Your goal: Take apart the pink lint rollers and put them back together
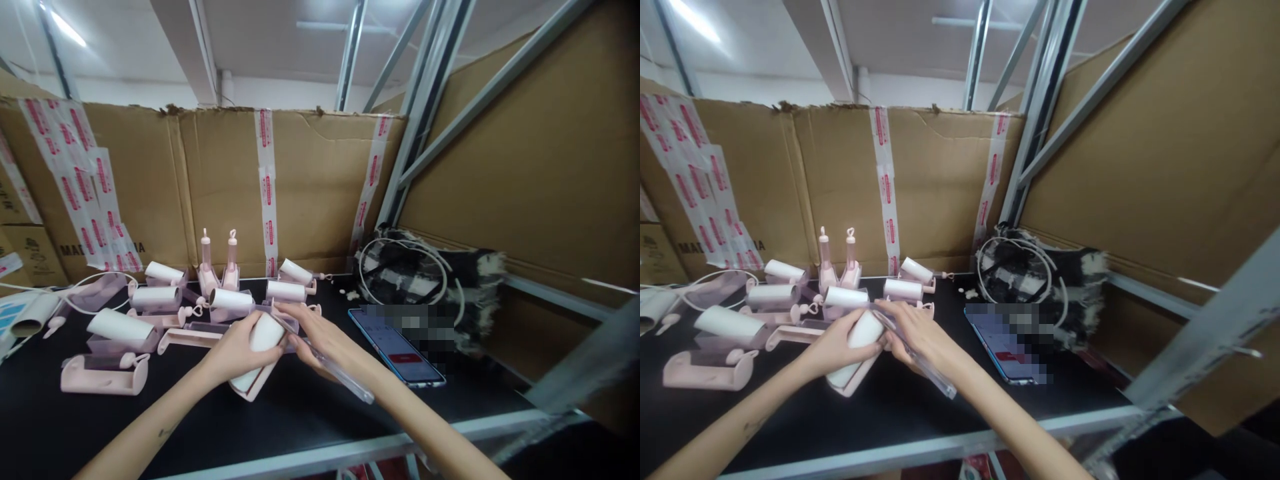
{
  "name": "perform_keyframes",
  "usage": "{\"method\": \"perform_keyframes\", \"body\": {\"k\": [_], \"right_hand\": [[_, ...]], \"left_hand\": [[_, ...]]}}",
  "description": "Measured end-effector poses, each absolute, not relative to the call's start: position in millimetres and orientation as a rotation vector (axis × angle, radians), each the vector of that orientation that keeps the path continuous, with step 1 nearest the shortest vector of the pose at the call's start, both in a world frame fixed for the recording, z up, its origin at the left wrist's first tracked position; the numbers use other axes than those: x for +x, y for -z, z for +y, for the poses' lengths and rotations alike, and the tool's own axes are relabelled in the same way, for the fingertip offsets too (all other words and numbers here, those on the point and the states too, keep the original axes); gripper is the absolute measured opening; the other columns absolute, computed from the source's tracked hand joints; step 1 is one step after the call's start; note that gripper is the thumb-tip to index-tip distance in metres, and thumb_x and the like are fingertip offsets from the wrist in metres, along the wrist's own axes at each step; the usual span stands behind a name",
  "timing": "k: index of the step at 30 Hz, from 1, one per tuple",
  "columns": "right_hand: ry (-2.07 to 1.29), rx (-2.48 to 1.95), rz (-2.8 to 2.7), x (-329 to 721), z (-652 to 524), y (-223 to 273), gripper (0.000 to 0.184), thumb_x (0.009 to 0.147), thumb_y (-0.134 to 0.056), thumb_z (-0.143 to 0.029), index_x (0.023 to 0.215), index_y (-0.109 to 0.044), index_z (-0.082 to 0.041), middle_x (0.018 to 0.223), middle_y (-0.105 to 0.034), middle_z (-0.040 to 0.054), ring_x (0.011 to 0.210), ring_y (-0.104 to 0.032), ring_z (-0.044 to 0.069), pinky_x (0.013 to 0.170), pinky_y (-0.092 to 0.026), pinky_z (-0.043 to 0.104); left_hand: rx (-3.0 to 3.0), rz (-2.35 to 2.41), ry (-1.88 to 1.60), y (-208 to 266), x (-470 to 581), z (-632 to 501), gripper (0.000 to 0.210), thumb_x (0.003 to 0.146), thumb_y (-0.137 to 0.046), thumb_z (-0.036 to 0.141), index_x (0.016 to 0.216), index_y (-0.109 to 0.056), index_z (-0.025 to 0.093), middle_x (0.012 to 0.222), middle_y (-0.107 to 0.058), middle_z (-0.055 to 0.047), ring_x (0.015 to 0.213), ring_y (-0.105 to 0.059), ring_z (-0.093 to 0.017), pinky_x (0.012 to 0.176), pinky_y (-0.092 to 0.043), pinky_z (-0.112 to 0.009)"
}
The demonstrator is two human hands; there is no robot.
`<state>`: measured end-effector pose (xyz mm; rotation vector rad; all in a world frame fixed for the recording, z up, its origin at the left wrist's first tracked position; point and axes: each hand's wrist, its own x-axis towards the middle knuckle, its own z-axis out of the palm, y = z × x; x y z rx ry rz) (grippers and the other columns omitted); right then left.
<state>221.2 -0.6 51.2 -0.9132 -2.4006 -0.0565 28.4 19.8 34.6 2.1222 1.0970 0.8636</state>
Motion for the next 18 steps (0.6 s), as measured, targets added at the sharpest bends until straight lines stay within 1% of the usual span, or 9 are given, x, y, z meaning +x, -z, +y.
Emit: {"method": "perform_keyframes", "body": {"k": [2, 5, 8, 12, 15, 18], "right_hand": [[-0.063, -0.876, -2.412, 216.5, 3.5, -45.8, 0.05, 0.084, -0.038, -0.011, 0.133, -0.03, -0.018, 0.125, -0.05, 0.0128, 0.11, -0.051, 0.021, 0.09, -0.043, 0.037], [-0.148, -0.835, -2.373, 210.3, 8.1, -40.9, 0.05, 0.083, -0.035, -0.008, 0.132, -0.032, -0.018, 0.123, -0.051, 0.0117, 0.109, -0.052, 0.02, 0.091, -0.043, 0.035], [-0.162, -0.806, -2.337, 208.0, 8.7, -40.9, 0.049, 0.083, -0.035, -0.008, 0.13, -0.035, -0.02, 0.118, -0.052, 0.0105, 0.106, -0.052, 0.02, 0.09, -0.042, 0.035], [-0.157, -0.785, -2.373, 212.9, 6.2, -44.8, 0.045, 0.084, -0.035, -0.009, 0.128, -0.038, -0.019, 0.118, -0.05, 0.0112, 0.107, -0.049, 0.02, 0.09, -0.042, 0.034], [-0.079, -0.796, -2.437, 219.8, 7.0, -47.8, 0.047, 0.085, -0.035, -0.009, 0.13, -0.037, -0.019, 0.117, -0.051, 0.0114, 0.104, -0.05, 0.02, 0.086, -0.043, 0.033], [-0.058, -0.779, -2.486, 226.1, 10.3, -47.9, 0.047, 0.085, -0.036, -0.01, 0.13, -0.039, -0.022, 0.11, -0.054, 0.0093, 0.098, -0.052, 0.02, 0.082, -0.044, 0.031]], "left_hand": [[2.132, 1.139, -0.853, -34.8, 30.0, 17.2, 0.045, 0.069, -0.062, 0.04, 0.109, -0.054, 0.02, 0.095, -0.067, -0.005, 0.086, -0.063, -0.024, 0.076, -0.047, -0.031], [2.093, 1.226, -0.921, -31.4, 34.2, 15.6, 0.044, 0.069, -0.062, 0.039, 0.109, -0.053, 0.021, 0.095, -0.068, -0.005, 0.088, -0.063, -0.025, 0.077, -0.047, -0.032], [1.994, 1.22, -1.019, -25.0, 38.4, 18.2, 0.042, 0.069, -0.063, 0.038, 0.106, -0.053, 0.021, 0.097, -0.067, -0.004, 0.091, -0.062, -0.024, 0.079, -0.047, -0.032], [1.888, 1.039, -1.09, -19.1, 41.5, 23.1, 0.04, 0.067, -0.066, 0.032, 0.103, -0.054, 0.018, 0.101, -0.066, -0.006, 0.094, -0.06, -0.023, 0.082, -0.047, -0.033], [1.814, 0.952, -1.081, -18.0, 43.0, 22.3, 0.04, 0.067, -0.067, 0.031, 0.102, -0.054, 0.016, 0.1, -0.065, -0.006, 0.094, -0.06, -0.023, 0.084, -0.046, -0.034], [1.674, 0.865, -1.038, -16.7, 45.7, 17.5, 0.041, 0.067, -0.068, 0.031, 0.102, -0.055, 0.014, 0.098, -0.065, -0.006, 0.092, -0.061, -0.022, 0.082, -0.047, -0.033]]}}
